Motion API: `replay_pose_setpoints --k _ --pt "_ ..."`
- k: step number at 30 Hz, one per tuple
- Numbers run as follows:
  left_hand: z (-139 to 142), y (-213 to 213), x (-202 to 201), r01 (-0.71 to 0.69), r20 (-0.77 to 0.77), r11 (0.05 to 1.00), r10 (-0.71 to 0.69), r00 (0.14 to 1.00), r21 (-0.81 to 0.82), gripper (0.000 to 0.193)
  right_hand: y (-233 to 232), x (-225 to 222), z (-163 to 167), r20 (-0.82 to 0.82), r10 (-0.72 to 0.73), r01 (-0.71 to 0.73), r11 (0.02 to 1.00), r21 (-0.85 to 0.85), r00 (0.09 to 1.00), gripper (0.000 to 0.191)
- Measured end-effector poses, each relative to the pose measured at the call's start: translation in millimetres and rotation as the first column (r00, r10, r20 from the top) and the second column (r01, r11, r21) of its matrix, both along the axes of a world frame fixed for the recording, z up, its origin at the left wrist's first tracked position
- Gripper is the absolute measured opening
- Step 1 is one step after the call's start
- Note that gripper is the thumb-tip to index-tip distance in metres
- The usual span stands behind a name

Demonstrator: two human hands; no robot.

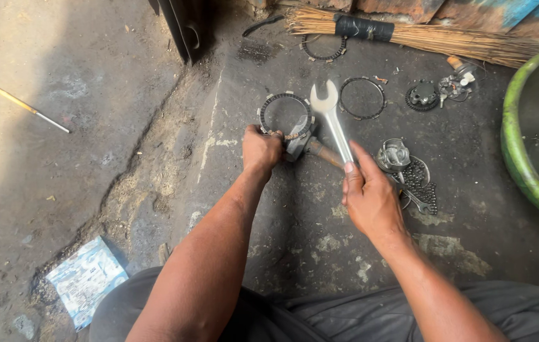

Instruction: The person uses a wrench to repeatedly strike a circular mechanical part placed on a hammer. The person holds the part steady with one hand while striking it with the wrench in the other hand.

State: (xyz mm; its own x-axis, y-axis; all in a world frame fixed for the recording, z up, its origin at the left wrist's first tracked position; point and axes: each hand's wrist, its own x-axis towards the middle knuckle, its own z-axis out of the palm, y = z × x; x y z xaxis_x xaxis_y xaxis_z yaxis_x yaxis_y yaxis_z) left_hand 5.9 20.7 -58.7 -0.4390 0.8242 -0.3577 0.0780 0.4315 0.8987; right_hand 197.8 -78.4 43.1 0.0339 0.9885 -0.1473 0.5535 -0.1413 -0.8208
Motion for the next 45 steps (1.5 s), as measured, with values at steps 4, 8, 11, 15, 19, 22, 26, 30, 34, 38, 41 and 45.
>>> replay_pose_setpoints --k 4,8,11,15,19,22,26,30,34,38,41,45 --pt "8.7 -3.8 1.2 0.016 0.044 0.999 -0.015 0.999 -0.031 0.044 0.2 -9.1 -1.2 0.240 0.072 -0.047 0.993 -0.105 0.968 0.053" --pt "13.8 -4.6 0.7 0.011 -0.039 1.000 -0.012 0.999 -0.021 0.049 3.1 -10.0 -2.5 0.315 0.147 -0.069 0.967 -0.247 0.937 0.055" --pt "15.1 -5.8 0.4 0.008 -0.018 0.998 -0.009 1.000 -0.057 0.050 0.2 -7.0 -4.1 0.096 0.100 -0.102 0.995 0.016 0.990 0.055" --pt "15.5 -5.7 0.7 0.023 -0.012 0.997 -0.024 1.000 -0.076 0.054 -1.4 -9.3 -12.7 0.209 0.022 -0.006 0.997 -0.081 0.978 0.061" --pt "13.1 -3.1 1.7 0.006 -0.067 0.999 -0.010 0.998 -0.052 0.055 3.7 -7.9 -21.8 0.371 0.161 -0.123 0.985 -0.124 0.915 0.054" --pt "10.7 -4.1 1.6 0.002 -0.057 0.999 -0.005 0.998 -0.053 0.056 0.8 -3.4 -24.0 0.146 0.088 -0.099 0.992 0.074 0.985 0.058" --pt "14.2 -6.3 1.4 0.010 -0.054 0.998 -0.013 0.998 -0.059 0.053 0.2 -7.9 -21.0 0.139 0.097 -0.116 0.984 0.135 0.986 0.060" --pt "24.5 -7.5 1.9 0.018 0.019 0.997 -0.017 1.000 -0.074 0.050 3.3 -13.0 -10.8 0.398 0.226 -0.097 0.943 -0.318 0.889 0.058" --pt "26.9 -8.8 1.5 0.005 0.081 0.996 0.003 0.997 -0.089 0.052 -0.1 -9.0 -3.8 0.110 0.062 -0.074 0.991 0.113 0.992 0.060" --pt "20.1 -7.3 0.9 0.012 -0.005 0.998 -0.012 1.000 -0.062 0.052 2.6 -13.5 -8.8 0.276 0.141 -0.135 0.990 -0.040 0.951 0.065" --pt "17.7 -6.7 1.5 0.009 -0.052 0.999 -0.011 0.999 -0.039 0.051 3.0 -13.7 -12.4 0.360 0.208 -0.185 0.978 -0.098 0.909 0.063" --pt "23.1 -7.9 0.3 0.000 -0.029 0.997 -0.002 1.000 -0.079 0.053 0.6 -9.1 -13.8 0.221 0.086 -0.084 0.996 -0.020 0.971 0.059"
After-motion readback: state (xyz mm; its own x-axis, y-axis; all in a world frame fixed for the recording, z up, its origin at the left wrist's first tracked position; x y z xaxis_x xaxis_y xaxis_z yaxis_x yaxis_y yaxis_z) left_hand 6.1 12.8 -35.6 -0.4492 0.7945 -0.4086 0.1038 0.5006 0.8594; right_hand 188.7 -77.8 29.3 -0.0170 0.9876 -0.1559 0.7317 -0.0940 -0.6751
